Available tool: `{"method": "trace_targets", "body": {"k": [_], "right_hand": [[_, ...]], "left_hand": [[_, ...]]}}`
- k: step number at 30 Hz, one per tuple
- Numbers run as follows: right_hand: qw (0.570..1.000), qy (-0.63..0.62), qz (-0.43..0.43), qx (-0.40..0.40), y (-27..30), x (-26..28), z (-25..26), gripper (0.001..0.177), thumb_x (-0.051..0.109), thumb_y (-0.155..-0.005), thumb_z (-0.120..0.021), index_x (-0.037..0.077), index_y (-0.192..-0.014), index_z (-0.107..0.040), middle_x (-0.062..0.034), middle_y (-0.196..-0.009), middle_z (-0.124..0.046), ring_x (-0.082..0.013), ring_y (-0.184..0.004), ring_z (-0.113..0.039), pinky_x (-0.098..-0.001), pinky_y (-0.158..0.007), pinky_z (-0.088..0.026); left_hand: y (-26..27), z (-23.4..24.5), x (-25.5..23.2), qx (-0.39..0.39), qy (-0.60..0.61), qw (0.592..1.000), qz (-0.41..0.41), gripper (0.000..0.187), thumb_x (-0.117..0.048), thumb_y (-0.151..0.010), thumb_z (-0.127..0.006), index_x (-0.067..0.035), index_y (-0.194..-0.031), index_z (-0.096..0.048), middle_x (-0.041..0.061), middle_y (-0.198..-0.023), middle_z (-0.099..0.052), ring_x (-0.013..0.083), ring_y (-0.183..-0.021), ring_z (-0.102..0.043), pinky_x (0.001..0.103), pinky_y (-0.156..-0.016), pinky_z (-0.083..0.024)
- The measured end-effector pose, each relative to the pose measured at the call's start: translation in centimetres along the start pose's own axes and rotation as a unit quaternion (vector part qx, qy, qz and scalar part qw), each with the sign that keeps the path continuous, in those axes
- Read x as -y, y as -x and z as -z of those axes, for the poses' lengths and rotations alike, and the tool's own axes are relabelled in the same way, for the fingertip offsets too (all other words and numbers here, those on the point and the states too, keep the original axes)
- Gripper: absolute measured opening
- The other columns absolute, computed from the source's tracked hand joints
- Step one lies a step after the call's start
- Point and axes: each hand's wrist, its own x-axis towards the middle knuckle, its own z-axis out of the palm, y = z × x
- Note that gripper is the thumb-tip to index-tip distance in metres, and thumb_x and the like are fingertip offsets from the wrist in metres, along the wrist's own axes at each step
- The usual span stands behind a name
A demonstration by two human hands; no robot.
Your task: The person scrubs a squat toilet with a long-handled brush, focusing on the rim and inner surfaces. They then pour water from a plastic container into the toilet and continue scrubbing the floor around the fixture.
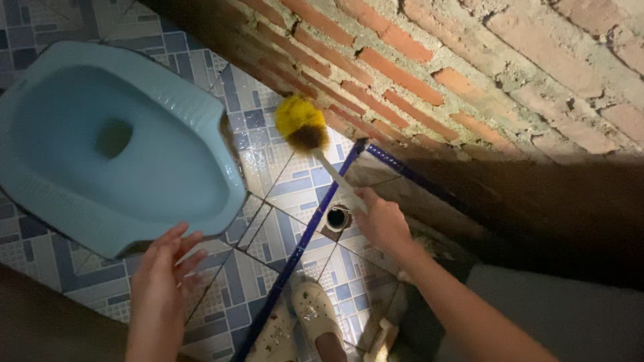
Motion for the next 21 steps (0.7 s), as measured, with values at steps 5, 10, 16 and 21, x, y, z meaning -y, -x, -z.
{"method": "trace_targets", "body": {"k": [5,10,16,21], "right_hand": [[0.999,0.004,0.019,0.047,4.1,-0.3,-1.2,0.053,0.027,-0.107,-0.077,0.02,-0.159,-0.067,-0.0268,-0.116,-0.087,-0.0472,-0.105,-0.088,-0.057,-0.093,-0.071],[0.995,0.067,-0.019,0.066,3.2,-1.2,-0.1,0.06,0.023,-0.107,-0.075,0.026,-0.166,-0.064,-0.0283,-0.114,-0.086,-0.0485,-0.1,-0.086,-0.0596,-0.092,-0.069],[0.998,0.028,-0.033,0.047,3.2,0.5,0.2,0.055,0.022,-0.107,-0.078,0.017,-0.16,-0.066,-0.0282,-0.113,-0.086,-0.0433,-0.096,-0.089,-0.0563,-0.084,-0.074],[0.986,-0.004,-0.064,0.156,6.6,1.2,0.9,0.055,0.03,-0.115,-0.069,0.023,-0.169,-0.06,-0.0244,-0.11,-0.087,-0.0433,-0.087,-0.092,-0.0513,-0.08,-0.076]], "left_hand": [[0.1,-0.1,0.5,0.011,0.006,1.0,-0.009,0.053,-0.041,-0.121,-0.046,-0.021,-0.167,-0.066,0.004,-0.149,-0.08,0.0225,-0.135,-0.071,0.042,-0.105,-0.051],[-0.3,-0.5,0.3,0.001,-0.002,1.0,0.028,0.052,-0.045,-0.122,-0.051,-0.023,-0.166,-0.068,0.004,-0.15,-0.079,0.023,-0.136,-0.069,0.042,-0.108,-0.049],[0.0,-0.7,0.7,0.021,0.0,1.0,0.0,0.053,-0.043,-0.12,-0.051,-0.022,-0.166,-0.064,0.004,-0.15,-0.079,0.0224,-0.14,-0.07,0.046,-0.114,-0.051],[0.6,-1.9,0.1,0.009,-0.03,0.999,0.018,0.054,-0.039,-0.119,-0.049,-0.023,-0.168,-0.064,0.004,-0.153,-0.079,0.0248,-0.142,-0.07,0.049,-0.121,-0.05]]}}
